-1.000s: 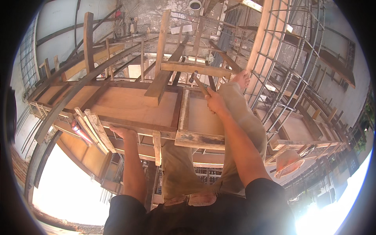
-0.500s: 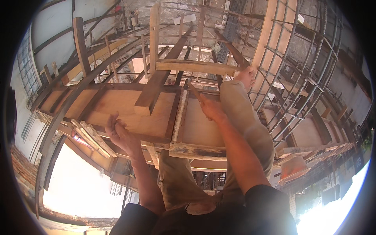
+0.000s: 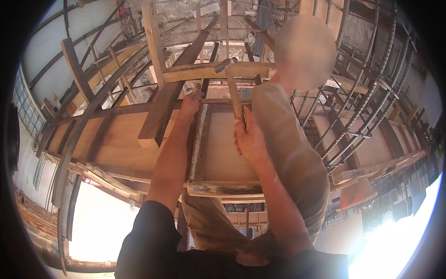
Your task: The person constructs a wooden form for a concrete beam by positioning a wooden support and securing it with nails using a hammer.
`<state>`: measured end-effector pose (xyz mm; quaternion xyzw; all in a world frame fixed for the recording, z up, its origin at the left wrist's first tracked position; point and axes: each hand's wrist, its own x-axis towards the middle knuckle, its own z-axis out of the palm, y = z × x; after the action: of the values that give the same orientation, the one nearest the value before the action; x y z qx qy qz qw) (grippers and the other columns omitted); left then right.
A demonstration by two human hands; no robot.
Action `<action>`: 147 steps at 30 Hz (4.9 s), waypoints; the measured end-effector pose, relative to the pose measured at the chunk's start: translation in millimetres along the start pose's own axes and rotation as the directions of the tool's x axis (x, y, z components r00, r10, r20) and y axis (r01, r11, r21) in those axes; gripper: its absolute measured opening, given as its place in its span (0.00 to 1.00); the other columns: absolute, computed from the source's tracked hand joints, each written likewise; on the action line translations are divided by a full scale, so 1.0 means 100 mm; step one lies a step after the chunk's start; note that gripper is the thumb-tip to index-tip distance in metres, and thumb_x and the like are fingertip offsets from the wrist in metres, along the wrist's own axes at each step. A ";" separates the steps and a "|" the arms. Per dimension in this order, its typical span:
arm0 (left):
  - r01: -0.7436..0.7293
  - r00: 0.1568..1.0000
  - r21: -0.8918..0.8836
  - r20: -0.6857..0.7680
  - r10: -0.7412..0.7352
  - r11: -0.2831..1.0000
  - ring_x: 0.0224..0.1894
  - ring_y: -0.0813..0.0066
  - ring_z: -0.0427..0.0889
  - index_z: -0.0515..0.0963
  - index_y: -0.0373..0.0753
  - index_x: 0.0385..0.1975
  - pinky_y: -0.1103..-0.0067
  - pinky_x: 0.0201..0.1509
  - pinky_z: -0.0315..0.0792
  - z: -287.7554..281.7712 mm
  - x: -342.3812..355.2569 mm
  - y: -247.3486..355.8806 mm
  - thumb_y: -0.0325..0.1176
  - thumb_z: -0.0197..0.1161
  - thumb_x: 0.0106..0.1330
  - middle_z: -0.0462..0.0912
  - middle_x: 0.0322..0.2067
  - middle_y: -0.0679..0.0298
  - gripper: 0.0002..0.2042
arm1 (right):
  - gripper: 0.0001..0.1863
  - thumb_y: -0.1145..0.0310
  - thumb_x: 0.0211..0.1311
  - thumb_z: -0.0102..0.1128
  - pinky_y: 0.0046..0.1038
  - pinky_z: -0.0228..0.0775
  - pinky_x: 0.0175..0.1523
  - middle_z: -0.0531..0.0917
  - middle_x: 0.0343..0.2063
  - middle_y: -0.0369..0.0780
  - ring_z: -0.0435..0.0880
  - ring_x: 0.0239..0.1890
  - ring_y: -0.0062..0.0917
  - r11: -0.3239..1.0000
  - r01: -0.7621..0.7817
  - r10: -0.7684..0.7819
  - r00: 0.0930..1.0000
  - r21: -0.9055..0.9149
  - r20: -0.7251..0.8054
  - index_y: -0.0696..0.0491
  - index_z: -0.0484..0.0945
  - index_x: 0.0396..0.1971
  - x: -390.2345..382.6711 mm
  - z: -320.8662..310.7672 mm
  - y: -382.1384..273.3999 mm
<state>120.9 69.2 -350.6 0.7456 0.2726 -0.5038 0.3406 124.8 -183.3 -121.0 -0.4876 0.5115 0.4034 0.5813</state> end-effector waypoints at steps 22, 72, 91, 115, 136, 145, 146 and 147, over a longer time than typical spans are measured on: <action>-0.256 0.955 0.298 0.228 0.192 0.920 0.47 0.69 0.88 0.88 0.36 0.45 0.76 0.56 0.78 -0.10 0.40 -0.01 0.31 0.70 0.60 0.90 0.45 0.54 0.14 | 0.26 0.64 0.76 0.51 0.26 0.67 0.16 0.73 0.27 0.35 0.71 0.15 0.17 0.959 -0.277 0.280 0.959 -0.065 0.036 0.49 0.62 0.71 0.19 0.36 0.31; -0.375 0.922 0.393 0.253 0.293 0.840 0.44 0.60 0.89 0.89 0.39 0.41 0.73 0.53 0.78 -0.01 0.44 -0.26 0.37 0.71 0.60 0.89 0.40 0.50 0.12 | 0.17 0.62 0.77 0.49 0.28 0.62 0.14 0.68 0.22 0.34 0.66 0.14 0.17 0.966 -0.250 0.250 0.968 -0.063 -0.006 0.50 0.64 0.59 0.52 0.52 0.39; -0.352 0.926 0.410 0.286 0.248 0.841 0.61 0.43 0.77 0.76 0.29 0.60 0.64 0.67 0.71 -0.19 -0.57 0.04 0.40 0.61 0.68 0.77 0.58 0.39 0.25 | 0.16 0.61 0.77 0.48 0.31 0.65 0.14 0.70 0.20 0.36 0.68 0.12 0.21 0.992 0.098 -0.073 0.963 0.084 -0.261 0.54 0.63 0.56 0.32 0.23 0.08; -0.429 0.860 0.596 0.041 0.509 0.679 0.59 0.43 0.81 0.82 0.40 0.56 0.59 0.58 0.77 -0.55 -3.06 0.45 0.53 0.67 0.59 0.77 0.60 0.40 0.29 | 0.13 0.62 0.77 0.49 0.28 0.63 0.15 0.71 0.23 0.37 0.69 0.13 0.22 0.953 -0.303 0.304 0.946 -0.029 0.115 0.53 0.63 0.52 0.41 0.38 0.35; -0.389 0.887 0.568 0.017 0.462 0.725 0.54 0.47 0.85 0.84 0.43 0.54 0.61 0.56 0.79 -0.52 -3.16 0.49 0.51 0.67 0.56 0.80 0.58 0.45 0.27 | 0.12 0.61 0.76 0.52 0.27 0.63 0.14 0.69 0.22 0.34 0.67 0.12 0.19 0.987 0.037 -0.080 0.956 -0.153 -0.281 0.51 0.65 0.49 0.33 0.72 0.21; -0.357 0.894 0.599 -0.004 0.448 0.717 0.52 0.49 0.86 0.85 0.43 0.52 0.62 0.54 0.79 -0.54 -3.18 0.45 0.51 0.67 0.55 0.80 0.58 0.45 0.26 | 0.13 0.62 0.77 0.49 0.31 0.63 0.14 0.73 0.22 0.39 0.70 0.12 0.24 0.974 0.224 -0.221 0.944 -0.018 -0.245 0.56 0.64 0.46 0.31 0.40 -0.19; -0.372 0.883 0.595 -0.011 0.470 0.713 0.52 0.49 0.86 0.86 0.43 0.51 0.62 0.54 0.79 -0.53 -3.15 0.48 0.51 0.67 0.55 0.80 0.57 0.46 0.26 | 0.13 0.62 0.77 0.49 0.31 0.63 0.14 0.73 0.22 0.39 0.70 0.12 0.24 0.974 0.228 -0.225 0.941 -0.016 -0.253 0.56 0.64 0.46 0.34 0.48 -0.07; -0.382 0.880 0.594 -0.001 0.476 0.708 0.52 0.49 0.86 0.86 0.43 0.51 0.62 0.54 0.79 -0.52 -3.14 0.50 0.51 0.67 0.55 0.80 0.57 0.46 0.26 | 0.12 0.61 0.77 0.50 0.29 0.62 0.14 0.72 0.22 0.37 0.69 0.13 0.22 0.972 0.215 -0.235 0.917 -0.097 -0.323 0.54 0.65 0.46 0.38 0.61 0.17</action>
<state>80.0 59.0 -30.9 0.8922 -0.0490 -0.4096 0.1838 126.3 -121.1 -161.2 -0.6209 0.5305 0.2612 0.5146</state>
